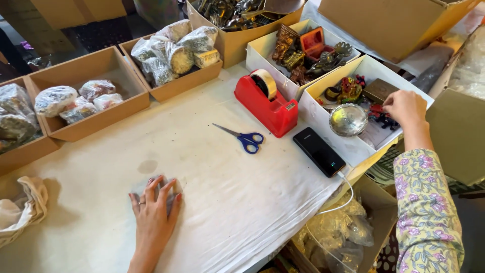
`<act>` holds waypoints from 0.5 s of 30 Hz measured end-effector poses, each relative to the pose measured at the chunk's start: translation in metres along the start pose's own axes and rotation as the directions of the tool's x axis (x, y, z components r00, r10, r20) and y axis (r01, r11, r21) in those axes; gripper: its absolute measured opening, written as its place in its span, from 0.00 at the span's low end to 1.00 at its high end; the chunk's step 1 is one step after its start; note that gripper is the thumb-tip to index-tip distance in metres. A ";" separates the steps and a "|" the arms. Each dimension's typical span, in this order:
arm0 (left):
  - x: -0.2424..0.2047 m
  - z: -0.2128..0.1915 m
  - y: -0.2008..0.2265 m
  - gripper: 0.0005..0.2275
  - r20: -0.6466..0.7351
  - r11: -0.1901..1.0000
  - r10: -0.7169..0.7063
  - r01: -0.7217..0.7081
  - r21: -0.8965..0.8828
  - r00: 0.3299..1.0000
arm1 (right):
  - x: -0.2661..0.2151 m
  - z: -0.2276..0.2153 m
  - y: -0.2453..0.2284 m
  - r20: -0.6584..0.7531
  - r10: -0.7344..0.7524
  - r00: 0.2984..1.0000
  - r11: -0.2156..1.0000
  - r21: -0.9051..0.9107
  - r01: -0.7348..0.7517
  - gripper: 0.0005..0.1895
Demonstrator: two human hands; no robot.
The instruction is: The person unwraps bubble wrap from a decorative figurine and places it into a cardboard box, then picks up a small figurine and wipes it with a white cloth, turning it while wiping.
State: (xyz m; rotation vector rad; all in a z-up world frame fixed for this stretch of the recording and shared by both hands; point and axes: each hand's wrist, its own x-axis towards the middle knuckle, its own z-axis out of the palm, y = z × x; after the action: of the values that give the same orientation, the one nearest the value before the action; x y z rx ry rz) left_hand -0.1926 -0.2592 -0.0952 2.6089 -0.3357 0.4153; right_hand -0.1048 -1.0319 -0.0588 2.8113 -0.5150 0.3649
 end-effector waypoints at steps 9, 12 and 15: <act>0.000 0.001 0.000 0.19 0.005 1.000 0.003 -0.003 0.004 1.000 | -0.007 0.000 0.001 0.161 -0.052 0.986 0.959 0.282 0.005 0.21; -0.002 0.003 -0.001 0.19 -0.004 1.000 0.003 -0.003 0.014 1.000 | -0.014 -0.013 -0.009 0.029 0.159 0.987 0.879 0.451 -0.155 0.11; -0.001 0.001 -0.001 0.19 0.006 1.000 0.004 -0.004 0.009 1.000 | -0.015 -0.004 -0.011 -0.004 0.199 0.980 0.958 0.209 -0.194 0.09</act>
State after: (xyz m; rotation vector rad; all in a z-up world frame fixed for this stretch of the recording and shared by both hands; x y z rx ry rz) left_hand -0.1932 -0.2587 -0.0969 2.6192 -0.3424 0.4116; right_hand -0.1155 -1.0163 -0.0620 2.9574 -0.7977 0.5214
